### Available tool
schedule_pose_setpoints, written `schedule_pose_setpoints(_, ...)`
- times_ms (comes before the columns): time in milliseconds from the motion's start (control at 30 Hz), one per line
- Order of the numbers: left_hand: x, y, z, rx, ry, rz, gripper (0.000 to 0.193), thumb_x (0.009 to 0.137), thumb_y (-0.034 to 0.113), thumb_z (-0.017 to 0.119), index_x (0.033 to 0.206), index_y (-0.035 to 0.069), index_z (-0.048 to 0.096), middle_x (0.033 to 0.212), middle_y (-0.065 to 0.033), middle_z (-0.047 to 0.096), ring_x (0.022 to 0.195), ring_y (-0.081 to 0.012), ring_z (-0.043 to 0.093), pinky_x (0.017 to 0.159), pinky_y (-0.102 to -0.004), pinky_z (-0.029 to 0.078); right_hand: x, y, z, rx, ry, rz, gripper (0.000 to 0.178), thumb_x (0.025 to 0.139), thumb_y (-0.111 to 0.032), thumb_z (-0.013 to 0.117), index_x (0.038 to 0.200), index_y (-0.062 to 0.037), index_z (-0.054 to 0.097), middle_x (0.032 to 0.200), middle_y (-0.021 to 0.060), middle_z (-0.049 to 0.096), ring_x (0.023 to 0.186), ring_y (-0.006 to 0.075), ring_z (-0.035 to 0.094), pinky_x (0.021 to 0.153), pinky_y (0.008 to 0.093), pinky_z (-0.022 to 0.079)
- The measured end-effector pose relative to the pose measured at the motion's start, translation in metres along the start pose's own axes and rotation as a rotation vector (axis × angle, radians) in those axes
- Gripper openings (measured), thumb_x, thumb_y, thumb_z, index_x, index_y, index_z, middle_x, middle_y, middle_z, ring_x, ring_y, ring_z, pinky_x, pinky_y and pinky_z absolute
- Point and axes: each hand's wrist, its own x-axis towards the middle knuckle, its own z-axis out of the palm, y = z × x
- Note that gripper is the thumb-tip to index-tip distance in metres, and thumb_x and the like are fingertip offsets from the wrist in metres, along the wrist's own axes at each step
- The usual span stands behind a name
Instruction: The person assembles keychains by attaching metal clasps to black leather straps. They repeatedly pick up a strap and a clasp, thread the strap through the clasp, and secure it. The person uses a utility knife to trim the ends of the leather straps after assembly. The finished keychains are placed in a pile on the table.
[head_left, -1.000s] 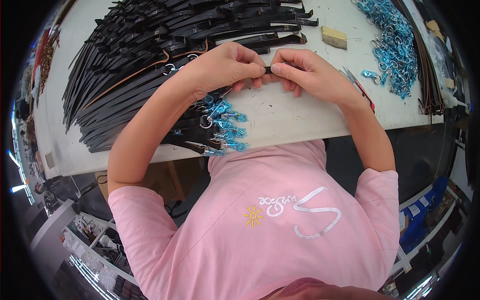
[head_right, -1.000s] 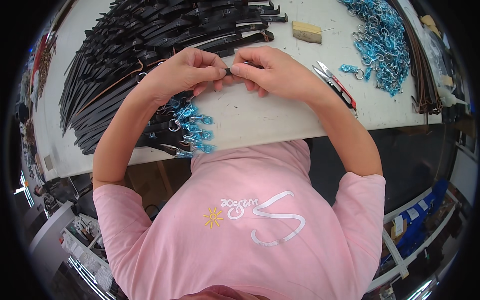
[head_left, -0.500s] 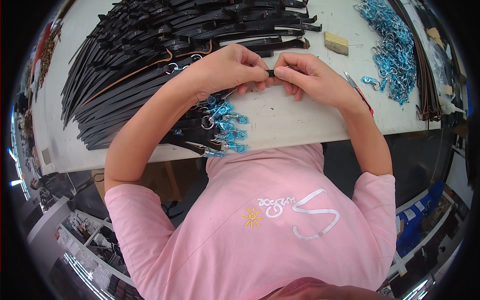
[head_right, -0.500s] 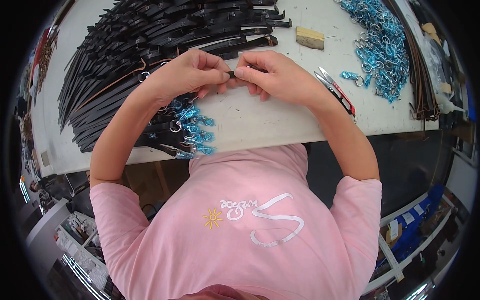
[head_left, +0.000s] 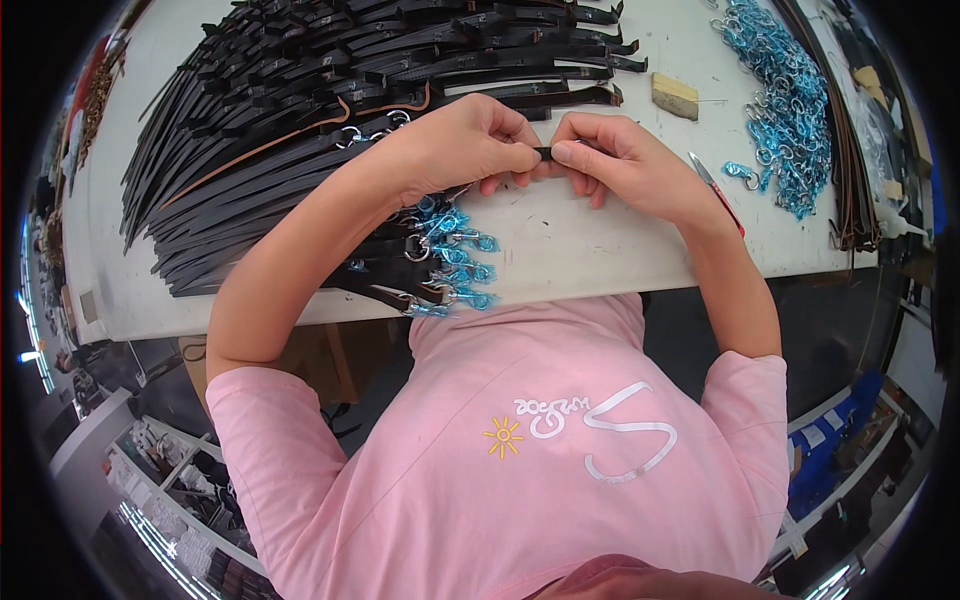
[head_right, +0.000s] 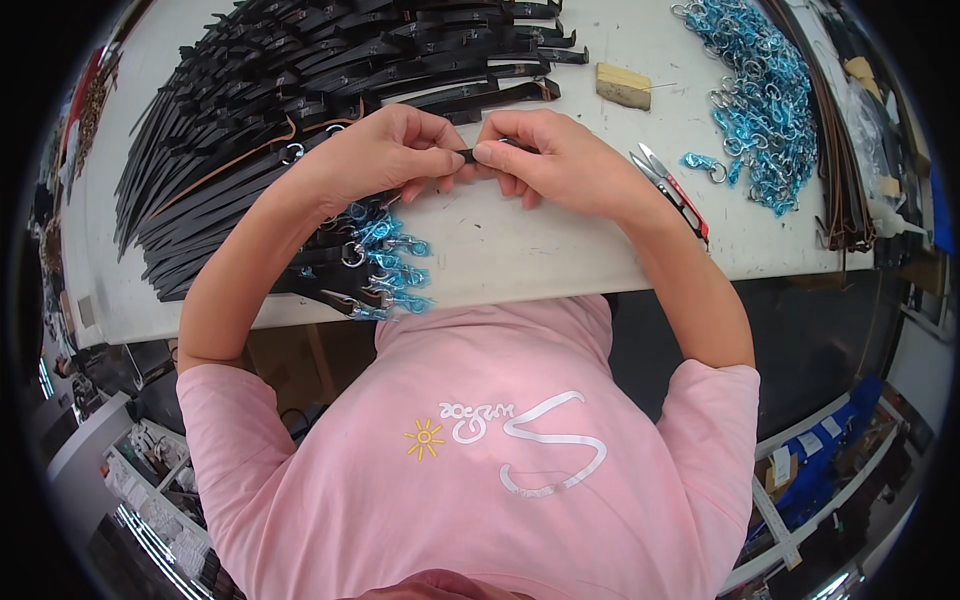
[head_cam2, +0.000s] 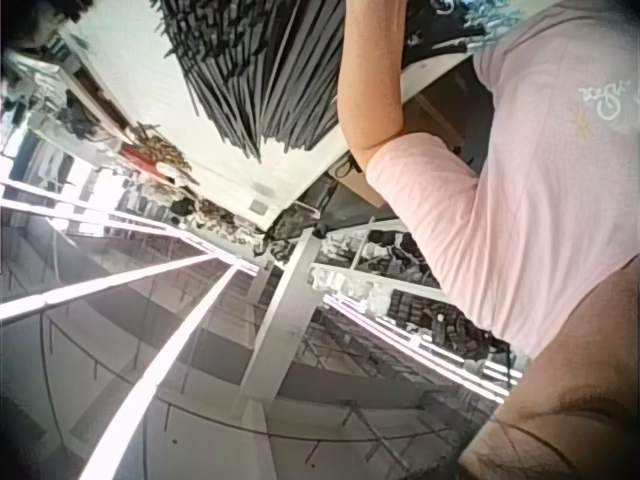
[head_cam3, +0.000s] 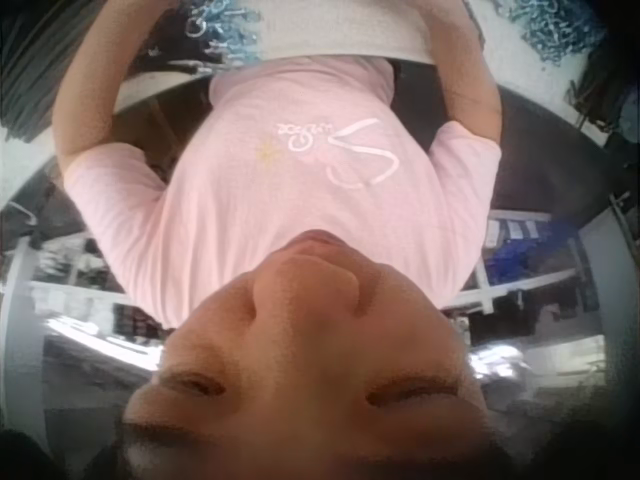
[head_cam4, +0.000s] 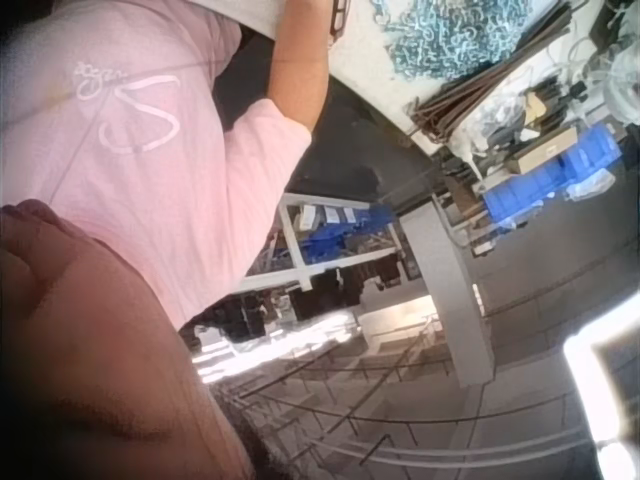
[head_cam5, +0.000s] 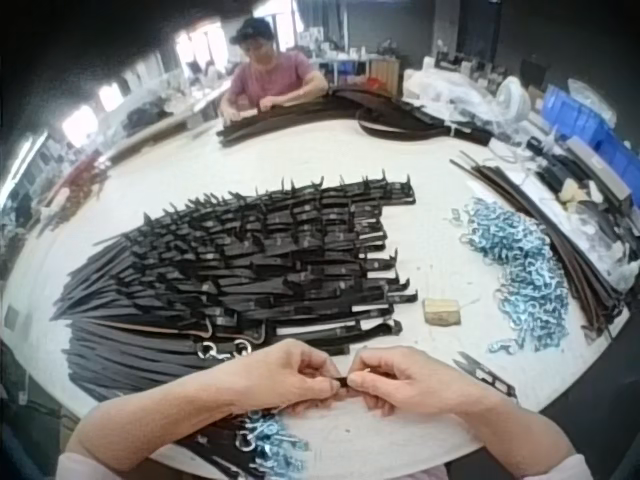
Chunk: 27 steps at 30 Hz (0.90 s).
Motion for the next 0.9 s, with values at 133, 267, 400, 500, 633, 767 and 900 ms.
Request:
schedule_pose_setpoints(133, 0.0000, 0.0004, 0.0000, 0.008, -0.006, -0.003, 0.016, 0.089, 0.019, 0.065, 0.084, 0.004, 0.067, 0.072, -0.0010, 0.066, 0.052, -0.0031, 0.050, 0.049, -0.0194, 0.034, 0.0008, 0.0013, -0.0006, 0.004, -0.003, -0.003, 0.027, 0.103, -0.027, 0.055, 0.090, -0.0045, 0.062, 0.073, 0.0006, 0.059, 0.065, 0.0072, 0.057, 0.058, 0.0232, 0.049)
schedule_pose_setpoints(267, -0.0007, 0.0029, -0.0008, -0.019, -0.002, -0.010, 0.016, 0.089, 0.019, 0.065, 0.085, 0.004, 0.068, 0.073, -0.0015, 0.066, 0.053, -0.0033, 0.051, 0.049, -0.0195, 0.033, 0.0005, -0.0002, -0.0007, 0.010, -0.005, -0.006, 0.027, 0.103, -0.027, 0.054, 0.090, -0.0045, 0.062, 0.073, 0.0006, 0.059, 0.065, 0.0073, 0.057, 0.058, 0.0232, 0.049)
schedule_pose_setpoints(400, 0.0001, -0.0019, 0.0006, 0.018, 0.010, 0.012, 0.016, 0.089, 0.020, 0.064, 0.084, 0.005, 0.068, 0.073, -0.0016, 0.067, 0.053, -0.0032, 0.051, 0.048, -0.0196, 0.033, 0.0012, -0.0002, -0.0017, -0.008, -0.017, 0.002, 0.027, 0.103, -0.027, 0.054, 0.091, -0.0044, 0.062, 0.073, 0.0006, 0.059, 0.066, 0.0074, 0.057, 0.059, 0.0233, 0.050)
schedule_pose_setpoints(500, -0.0004, 0.0019, -0.0003, 0.006, 0.016, -0.002, 0.016, 0.089, 0.020, 0.064, 0.085, 0.005, 0.068, 0.073, -0.0015, 0.066, 0.053, -0.0032, 0.052, 0.049, -0.0197, 0.033, 0.0011, -0.0005, -0.0016, 0.006, -0.011, -0.003, 0.027, 0.103, -0.027, 0.054, 0.090, -0.0042, 0.062, 0.074, 0.0008, 0.059, 0.067, 0.0075, 0.057, 0.059, 0.0237, 0.050)
schedule_pose_setpoints(633, 0.0004, -0.0008, -0.0008, 0.002, 0.007, 0.001, 0.016, 0.088, 0.019, 0.065, 0.085, 0.004, 0.068, 0.073, -0.0015, 0.066, 0.053, -0.0033, 0.052, 0.049, -0.0194, 0.034, 0.0015, -0.0017, -0.0013, 0.002, -0.017, -0.008, 0.026, 0.103, -0.025, 0.054, 0.089, -0.0040, 0.061, 0.074, 0.0009, 0.059, 0.068, 0.0078, 0.058, 0.059, 0.0242, 0.051)
schedule_pose_setpoints(767, -0.0005, -0.0012, 0.0010, 0.017, 0.017, 0.004, 0.016, 0.089, 0.020, 0.065, 0.085, 0.005, 0.068, 0.073, -0.0010, 0.066, 0.053, -0.0032, 0.052, 0.049, -0.0191, 0.034, 0.0012, -0.0034, -0.0019, -0.020, -0.026, 0.007, 0.025, 0.102, -0.024, 0.053, 0.090, -0.0038, 0.061, 0.074, 0.0008, 0.059, 0.069, 0.0080, 0.058, 0.060, 0.0241, 0.051)
schedule_pose_setpoints(900, -0.0017, 0.0022, -0.0006, -0.001, 0.006, -0.009, 0.015, 0.089, 0.019, 0.066, 0.086, 0.004, 0.068, 0.073, -0.0009, 0.066, 0.054, -0.0034, 0.053, 0.050, -0.0192, 0.035, 0.0021, -0.0034, -0.0032, -0.004, -0.033, -0.001, 0.025, 0.102, -0.024, 0.053, 0.089, -0.0036, 0.060, 0.075, 0.0011, 0.059, 0.069, 0.0080, 0.058, 0.060, 0.0238, 0.051)
